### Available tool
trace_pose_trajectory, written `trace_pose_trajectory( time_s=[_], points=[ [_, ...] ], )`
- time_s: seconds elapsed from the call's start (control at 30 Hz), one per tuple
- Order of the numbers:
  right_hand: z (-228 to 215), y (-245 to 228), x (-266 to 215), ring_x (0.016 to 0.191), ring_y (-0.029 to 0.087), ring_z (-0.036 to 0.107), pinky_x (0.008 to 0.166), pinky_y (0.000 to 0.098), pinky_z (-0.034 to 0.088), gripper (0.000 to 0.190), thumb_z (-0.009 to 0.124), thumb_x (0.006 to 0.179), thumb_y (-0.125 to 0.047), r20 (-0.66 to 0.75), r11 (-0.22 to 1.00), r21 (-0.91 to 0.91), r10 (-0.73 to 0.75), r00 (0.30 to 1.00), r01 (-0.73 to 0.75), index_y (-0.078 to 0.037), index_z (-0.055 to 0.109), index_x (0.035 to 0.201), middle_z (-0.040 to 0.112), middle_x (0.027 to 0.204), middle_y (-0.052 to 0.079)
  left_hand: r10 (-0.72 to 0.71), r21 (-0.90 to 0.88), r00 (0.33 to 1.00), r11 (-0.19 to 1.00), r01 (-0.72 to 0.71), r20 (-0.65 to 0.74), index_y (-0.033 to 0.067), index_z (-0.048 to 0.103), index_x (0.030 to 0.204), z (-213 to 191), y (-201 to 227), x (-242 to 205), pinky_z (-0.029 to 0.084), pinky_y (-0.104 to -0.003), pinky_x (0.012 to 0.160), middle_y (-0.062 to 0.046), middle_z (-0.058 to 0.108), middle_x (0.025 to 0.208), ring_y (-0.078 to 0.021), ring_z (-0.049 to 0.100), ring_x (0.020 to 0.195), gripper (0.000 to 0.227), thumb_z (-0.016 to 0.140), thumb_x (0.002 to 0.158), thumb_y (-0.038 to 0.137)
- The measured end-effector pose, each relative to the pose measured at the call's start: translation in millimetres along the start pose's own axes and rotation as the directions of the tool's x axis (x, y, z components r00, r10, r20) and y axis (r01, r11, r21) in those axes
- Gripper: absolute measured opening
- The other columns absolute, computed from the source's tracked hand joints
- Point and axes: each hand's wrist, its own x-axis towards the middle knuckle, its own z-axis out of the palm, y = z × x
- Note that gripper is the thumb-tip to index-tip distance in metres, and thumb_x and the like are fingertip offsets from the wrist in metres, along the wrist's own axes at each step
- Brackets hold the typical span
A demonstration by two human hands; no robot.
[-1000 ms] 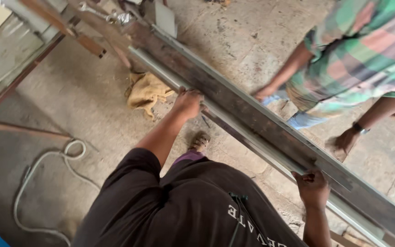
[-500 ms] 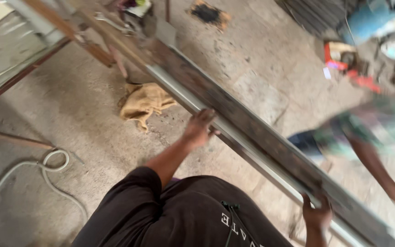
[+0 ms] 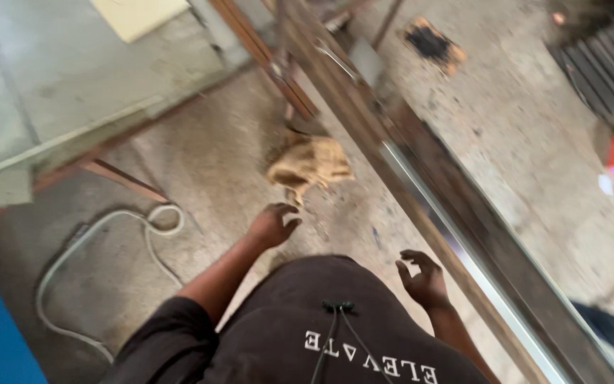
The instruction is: The person operates a manual metal bending machine to shape long aluminum profiles. They position the metal bar in the press, tighten the clamps using a wrench, and pull a lever to bend the material. A coworker assists by holding the other end of the metal bar during the bending process.
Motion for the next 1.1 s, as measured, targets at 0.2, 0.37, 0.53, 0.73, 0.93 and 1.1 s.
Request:
trace_pose_trajectory(
  time_s=[0.2, 0.37, 0.53, 0.73, 0.93, 1.1],
  points=[
    [38, -54, 93, 0.09, 0.021, 0.078, 0.082, 0.034, 0.062, 0.027, 0.078, 0.086, -0.022, 0.204, 0.996, 0.085, -0.029, 0.979, 0.012, -0.006, 0.075, 0.107, 0.08, 0.099, 0.011, -0.089, -0.149, 0.995, 0.985, 0.081, -0.046, 0.0099, 0.074, 0.116, -64, -32, 31, 0.055, -0.043, 0.091, -0.013, 0.074, 0.119, -0.0323, 0.069, 0.106, 0.035, 0.072, 0.093, 0.036],
    [70, -83, 206, 0.093, 0.022, 0.077, 0.083, 0.0357, 0.062, 0.031, 0.077, 0.087, -0.022, 0.209, 0.98, 0.185, -0.117, 0.971, 0.078, -0.003, 0.074, 0.112, 0.079, 0.102, 0.012, -0.099, -0.177, 0.989, 0.981, 0.079, -0.11, 0.0089, 0.074, 0.117, -89, -91, 70, 0.058, -0.041, 0.086, -0.014, 0.076, 0.111, -0.0299, 0.074, 0.101, 0.035, 0.071, 0.092, 0.033],
    [109, -143, 348, 0.096, 0.021, 0.077, 0.086, 0.0337, 0.06, 0.034, 0.077, 0.092, -0.027, 0.178, 0.965, 0.219, -0.187, 0.966, 0.147, -0.002, 0.073, 0.115, 0.078, 0.107, 0.014, -0.319, -0.201, 0.942, 0.935, 0.293, -0.107, 0.0094, 0.074, 0.116, -141, -129, 104, 0.061, -0.04, 0.082, -0.015, 0.078, 0.106, -0.0288, 0.077, 0.094, 0.04, 0.075, 0.089, 0.039],
    [165, -234, 472, 0.092, 0.023, 0.067, 0.082, 0.0345, 0.06, 0.075, 0.08, 0.088, -0.032, 0.089, 0.885, 0.42, -0.263, 0.961, 0.203, -0.005, 0.045, 0.149, 0.067, 0.103, 0.013, -0.341, -0.284, 0.909, 0.92, 0.27, -0.24, 0.0054, 0.074, 0.115, -214, -146, 147, 0.063, -0.038, 0.082, -0.016, 0.078, 0.109, -0.0268, 0.077, 0.098, 0.039, 0.07, 0.092, 0.037],
    [209, -275, 546, 0.097, 0.018, 0.064, 0.08, 0.0323, 0.056, 0.053, 0.085, 0.088, -0.029, -0.067, 0.795, 0.484, -0.384, 0.921, 0.366, -0.002, 0.058, 0.124, 0.062, 0.108, 0.009, -0.271, -0.252, 0.933, 0.945, 0.211, -0.236, 0.0052, 0.074, 0.117, -261, -192, 233, 0.06, -0.041, 0.086, -0.016, 0.078, 0.111, -0.0284, 0.076, 0.101, 0.04, 0.069, 0.095, 0.039],
    [255, -247, 567, 0.071, 0.014, 0.052, 0.067, 0.0359, 0.046, 0.034, 0.074, 0.11, -0.018, 0.094, 0.755, 0.644, -0.242, 0.966, 0.126, -0.004, 0.058, 0.083, 0.055, 0.076, 0.003, -0.141, -0.19, 0.933, 0.978, 0.081, -0.33, 0.0064, 0.074, 0.115, -322, -251, 380, 0.058, -0.039, 0.084, -0.016, 0.077, 0.108, -0.0274, 0.075, 0.099, 0.035, 0.065, 0.1, 0.036]
  ],
)
